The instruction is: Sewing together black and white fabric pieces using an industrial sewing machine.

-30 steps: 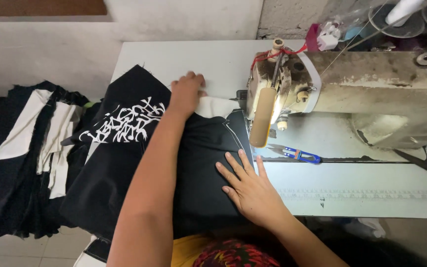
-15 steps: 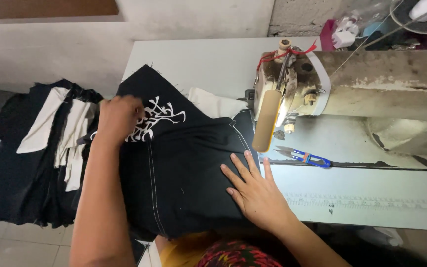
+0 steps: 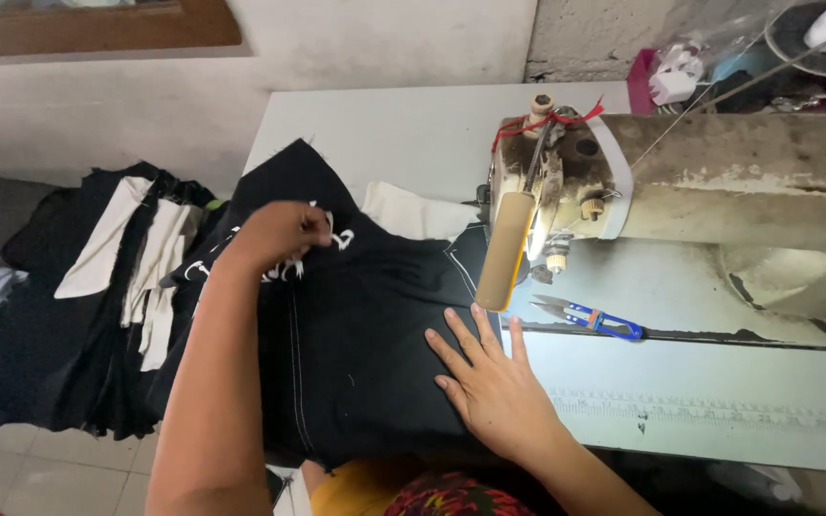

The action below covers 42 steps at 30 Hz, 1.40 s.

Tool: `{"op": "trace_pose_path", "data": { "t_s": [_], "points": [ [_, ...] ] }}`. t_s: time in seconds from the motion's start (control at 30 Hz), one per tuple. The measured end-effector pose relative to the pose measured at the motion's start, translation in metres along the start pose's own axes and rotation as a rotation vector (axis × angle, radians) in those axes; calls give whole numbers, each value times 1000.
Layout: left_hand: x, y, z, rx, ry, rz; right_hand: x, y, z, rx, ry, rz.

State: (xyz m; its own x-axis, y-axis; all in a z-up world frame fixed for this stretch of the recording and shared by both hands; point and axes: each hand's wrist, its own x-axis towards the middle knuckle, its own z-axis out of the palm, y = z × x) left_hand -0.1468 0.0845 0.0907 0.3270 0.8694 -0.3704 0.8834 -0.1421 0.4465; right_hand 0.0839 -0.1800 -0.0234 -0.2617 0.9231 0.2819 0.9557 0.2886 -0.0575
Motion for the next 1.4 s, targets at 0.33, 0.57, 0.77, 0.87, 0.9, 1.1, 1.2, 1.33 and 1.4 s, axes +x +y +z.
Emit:
{"op": "trace_pose_path", "data": {
  "t_s": [0.33, 0.57, 0.77, 0.87, 0.9, 1.1, 1.2, 1.33, 1.4],
  "points": [
    [56, 10, 14, 419, -30, 96, -1, 0, 1, 14, 16, 12],
    [52, 27, 34, 434, 729, 567, 0, 0, -2, 8, 16, 13],
    [92, 101, 80, 91, 694, 764, -1, -2, -8, 10, 28, 34],
    [123, 77, 108, 256, 424, 463, -5, -4, -3, -12, 21, 58],
    [128, 65, 112, 282, 294, 244, -6, -4, 0, -23, 16, 66],
    [133, 27, 104, 153, 496, 371, -7, -8, -1, 6, 37, 22],
    [101, 68, 95, 218, 529, 919, -5, -7, -5, -17, 26, 11],
    [104, 81, 120, 340, 81, 903, -6, -8, -5, -4, -3, 18],
    [117, 77, 127, 257, 140, 928, -5, -6, -5, 8, -18, 14]
  ]
}}
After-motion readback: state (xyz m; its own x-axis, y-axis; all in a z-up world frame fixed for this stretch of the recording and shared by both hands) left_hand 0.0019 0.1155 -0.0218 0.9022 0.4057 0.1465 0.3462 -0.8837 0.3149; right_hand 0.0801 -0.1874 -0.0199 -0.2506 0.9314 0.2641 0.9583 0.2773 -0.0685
